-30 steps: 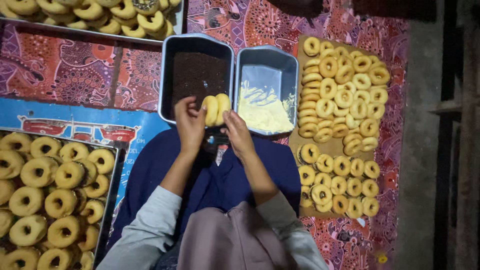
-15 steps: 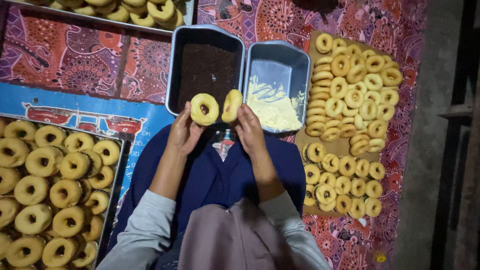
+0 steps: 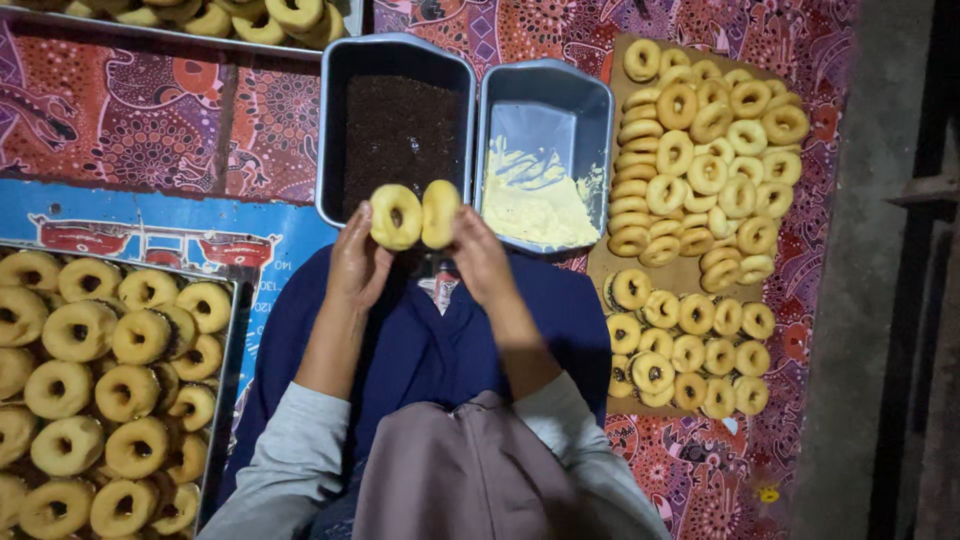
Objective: The person sits on the floor and repeatedly picks up ring-shaped doughnuts, splits them open, fills them with a yellow cream from a tray, and then places them into a tray containing a dark granular topping. The filled doughnuts are then set aside on a patterned mat.
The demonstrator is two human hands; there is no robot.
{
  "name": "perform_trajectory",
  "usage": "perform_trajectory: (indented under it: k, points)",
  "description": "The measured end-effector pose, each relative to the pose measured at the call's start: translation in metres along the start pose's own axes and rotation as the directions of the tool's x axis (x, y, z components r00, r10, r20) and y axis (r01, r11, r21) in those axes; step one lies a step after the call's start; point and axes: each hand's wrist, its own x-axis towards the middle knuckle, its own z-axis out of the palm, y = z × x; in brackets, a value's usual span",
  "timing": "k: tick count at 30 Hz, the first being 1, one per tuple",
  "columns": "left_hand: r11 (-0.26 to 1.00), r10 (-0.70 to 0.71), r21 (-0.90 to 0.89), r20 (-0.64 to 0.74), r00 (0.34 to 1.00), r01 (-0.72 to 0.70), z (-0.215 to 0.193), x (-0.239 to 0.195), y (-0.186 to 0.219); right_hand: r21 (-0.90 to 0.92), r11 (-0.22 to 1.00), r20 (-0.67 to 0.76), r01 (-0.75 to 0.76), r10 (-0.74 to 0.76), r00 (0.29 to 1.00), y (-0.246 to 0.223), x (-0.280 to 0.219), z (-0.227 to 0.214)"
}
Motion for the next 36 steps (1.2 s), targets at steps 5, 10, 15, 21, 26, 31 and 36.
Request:
perform_trajectory:
  k: [5, 10, 15, 21, 26, 31, 36]
  points:
    - [0.99, 0.086, 0.114, -0.007, 0.996, -0.085, -0.009, 0.009, 0.011, 0.651, 0.712, 0.29, -0.263, 0.087, 0.953, 0.013, 0.01, -0.038]
    - [0.982, 0.07, 0.172, 0.078, 0.995, -0.082, -0.006, 0.01, 0.005, 0.636, 0.712, 0.454, -0.297, -0.034, 0.89, 0.005, 0.014, -0.011]
    - [1.0, -0.016, 0.012, 0.027, 1.0, 0.016, 0.002, 0.005, 0.001, -0.327, 0.945, -0.145, 0.013, -0.064, 0.987, 0.003, 0.031, 0.024]
    - [0.999, -0.01, 0.041, 0.078, 0.997, 0.007, 0.001, 0.011, 0.003, -0.548, 0.796, 0.125, 0.255, -0.224, 0.967, 0.037, 0.033, -0.003]
    - [0.998, -0.051, 0.051, 0.048, 0.998, 0.049, -0.002, 0.027, -0.007, -0.308, 0.951, 0.084, 0.028, -0.002, 0.996, 0.049, 0.048, -0.047]
    - [0.848, 0.169, 0.517, -0.057, 0.984, -0.116, -0.013, 0.047, 0.005, -0.123, 0.986, -0.234, -0.113, 0.082, 0.969, -0.013, 0.045, -0.12]
    - [0.952, 0.11, 0.285, 0.021, 0.994, -0.112, -0.009, 0.054, 0.009, -0.928, 0.358, -0.019, 0.104, -0.325, 0.945, -0.048, 0.04, -0.147]
